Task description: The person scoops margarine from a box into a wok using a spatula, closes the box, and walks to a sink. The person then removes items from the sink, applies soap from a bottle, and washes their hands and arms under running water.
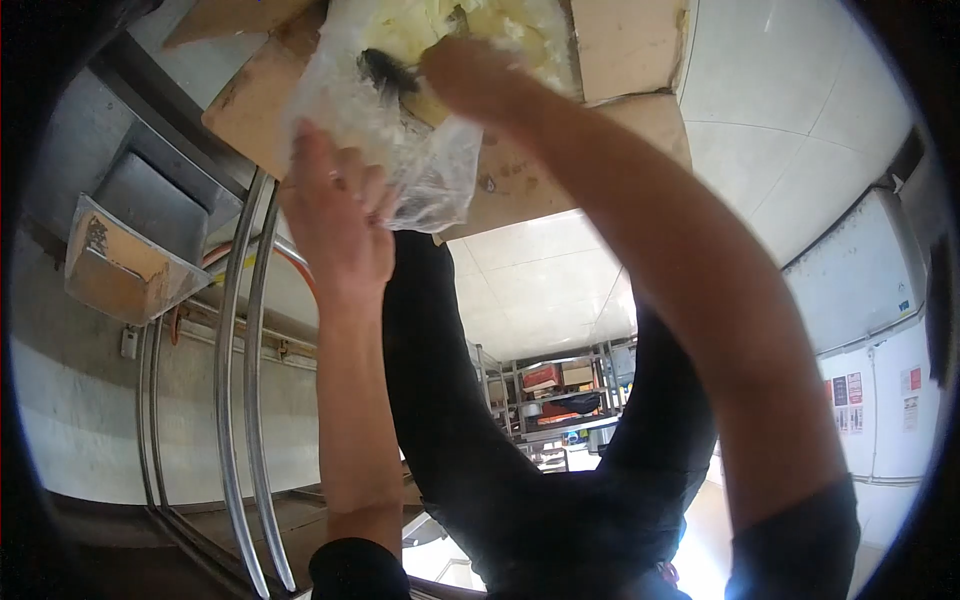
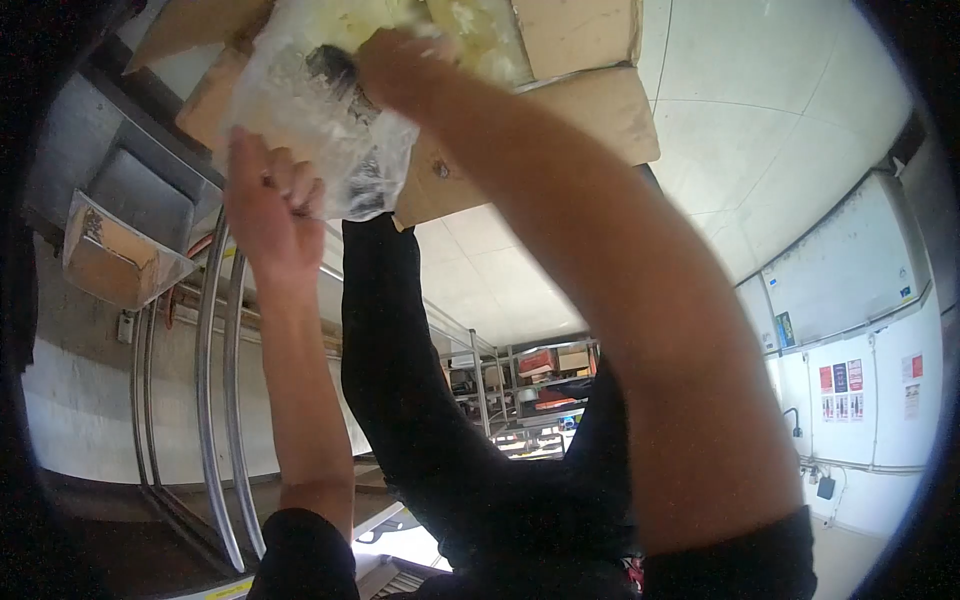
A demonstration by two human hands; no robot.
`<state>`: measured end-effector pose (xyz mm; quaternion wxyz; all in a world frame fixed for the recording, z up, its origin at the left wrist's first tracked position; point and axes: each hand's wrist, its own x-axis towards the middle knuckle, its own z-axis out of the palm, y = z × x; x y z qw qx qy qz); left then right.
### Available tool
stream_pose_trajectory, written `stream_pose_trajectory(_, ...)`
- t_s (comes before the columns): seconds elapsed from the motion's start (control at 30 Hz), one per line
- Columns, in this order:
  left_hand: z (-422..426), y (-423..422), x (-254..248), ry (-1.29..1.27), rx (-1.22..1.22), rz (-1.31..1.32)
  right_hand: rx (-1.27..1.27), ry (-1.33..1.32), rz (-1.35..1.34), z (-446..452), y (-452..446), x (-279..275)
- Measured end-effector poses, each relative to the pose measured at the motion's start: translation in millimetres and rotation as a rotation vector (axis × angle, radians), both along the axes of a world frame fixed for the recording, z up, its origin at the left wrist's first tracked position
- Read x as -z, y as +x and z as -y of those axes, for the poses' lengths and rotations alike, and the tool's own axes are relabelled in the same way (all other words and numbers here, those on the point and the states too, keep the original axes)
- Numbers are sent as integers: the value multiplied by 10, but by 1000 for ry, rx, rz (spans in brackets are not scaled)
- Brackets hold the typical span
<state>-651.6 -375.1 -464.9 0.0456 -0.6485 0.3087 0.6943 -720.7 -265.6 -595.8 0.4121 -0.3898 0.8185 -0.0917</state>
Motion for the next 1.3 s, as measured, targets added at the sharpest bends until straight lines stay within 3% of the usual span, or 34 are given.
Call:
stream_pose_trajectory(0.07, 92, 25, -26, -35, -101, 63, -309, -31, -122, -346, -99, 379)
stream_pose_trajectory(0.17, 218, 128, -29, -69, -80, 26, -104, 81, 147, -493, -394, 166)
stream_pose_trajectory(0.27, 265, 171, 6, -89, -80, 51, -136, 409, 141, -561, -356, 330)
stream_pose_trajectory(0.37, 233, 166, 12, -55, -45, 0, -24, 174, 50, -604, -432, -131)
stream_pose_trajectory(0.47, 208, 158, 73, -5, -53, -65, -52, 221, 81, -471, -500, -640)
stream_pose_trajectory(0.57, 197, 119, 50, -30, -50, -12, -2, 67, 65, -407, -500, -1116)
stream_pose_trajectory(0.67, 97, 94, 62, -23, -5, -18, -62, -135, -103, -207, -139, -842)
stream_pose_trajectory(0.77, -17, 46, 40, -2, 9, -52, 38, 11, 3, 283, -173, -802)
stream_pose_trajectory(0.83, 3, 26, 26, 4, 12, -63, -69, -12, -228, 345, 83, -144)
stream_pose_trajectory(0.93, 56, 67, -21, 9, -49, -37, 24, -25, 14, 55, -26, 537)
stream_pose_trajectory(1.03, 187, 196, -20, -50, -35, -36, 78, 306, 139, 124, -346, 311)
stream_pose_trajectory(1.17, 247, 146, 40, -162, -45, 1, 222, 352, 164, -33, -468, 192)
stream_pose_trajectory(1.3, 264, 185, -7, -68, -48, -23, -275, 259, 84, -174, -457, 415)
